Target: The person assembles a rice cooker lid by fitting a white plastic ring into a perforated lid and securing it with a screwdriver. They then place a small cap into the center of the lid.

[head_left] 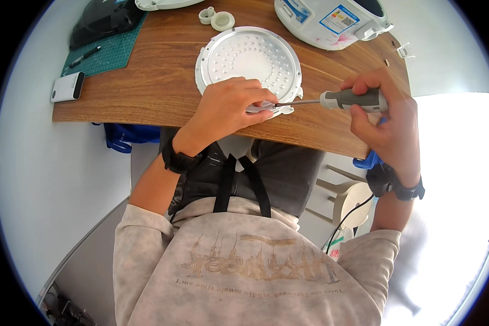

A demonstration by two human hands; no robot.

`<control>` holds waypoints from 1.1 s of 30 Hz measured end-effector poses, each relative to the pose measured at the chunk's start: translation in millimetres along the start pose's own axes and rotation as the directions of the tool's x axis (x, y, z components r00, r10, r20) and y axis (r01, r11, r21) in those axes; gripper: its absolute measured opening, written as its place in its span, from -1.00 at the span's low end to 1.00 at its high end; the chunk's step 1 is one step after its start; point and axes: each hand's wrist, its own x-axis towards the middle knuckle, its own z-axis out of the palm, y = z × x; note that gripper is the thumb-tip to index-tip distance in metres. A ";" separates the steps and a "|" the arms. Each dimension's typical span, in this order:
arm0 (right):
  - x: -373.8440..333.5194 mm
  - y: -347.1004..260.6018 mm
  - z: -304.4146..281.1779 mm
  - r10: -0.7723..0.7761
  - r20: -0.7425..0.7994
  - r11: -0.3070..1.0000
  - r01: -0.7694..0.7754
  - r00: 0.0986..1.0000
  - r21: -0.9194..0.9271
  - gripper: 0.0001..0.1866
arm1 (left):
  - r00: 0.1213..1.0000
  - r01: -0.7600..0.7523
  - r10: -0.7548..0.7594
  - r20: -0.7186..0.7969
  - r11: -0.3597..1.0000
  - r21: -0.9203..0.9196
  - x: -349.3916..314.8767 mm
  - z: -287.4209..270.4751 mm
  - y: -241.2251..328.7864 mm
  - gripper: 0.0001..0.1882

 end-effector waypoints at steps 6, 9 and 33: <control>-3.2 -16.4 0.2 -0.075 0.058 0.995 0.079 0.995 -0.064 -0.73 | 1.000 -0.014 0.014 -0.010 1.000 0.004 -0.5 0.7 -0.4 -0.77; -1.9 -22.1 3.7 -0.145 0.087 0.987 0.150 0.986 -0.064 -0.71 | 0.999 -0.033 0.034 -0.007 0.999 0.029 -0.3 0.4 -1.2 -0.77; 34.4 -33.9 -0.8 -0.185 0.282 0.944 0.250 0.941 -0.217 -0.65 | 0.999 -0.044 0.045 -0.014 0.998 0.050 -1.1 0.1 -0.8 -0.81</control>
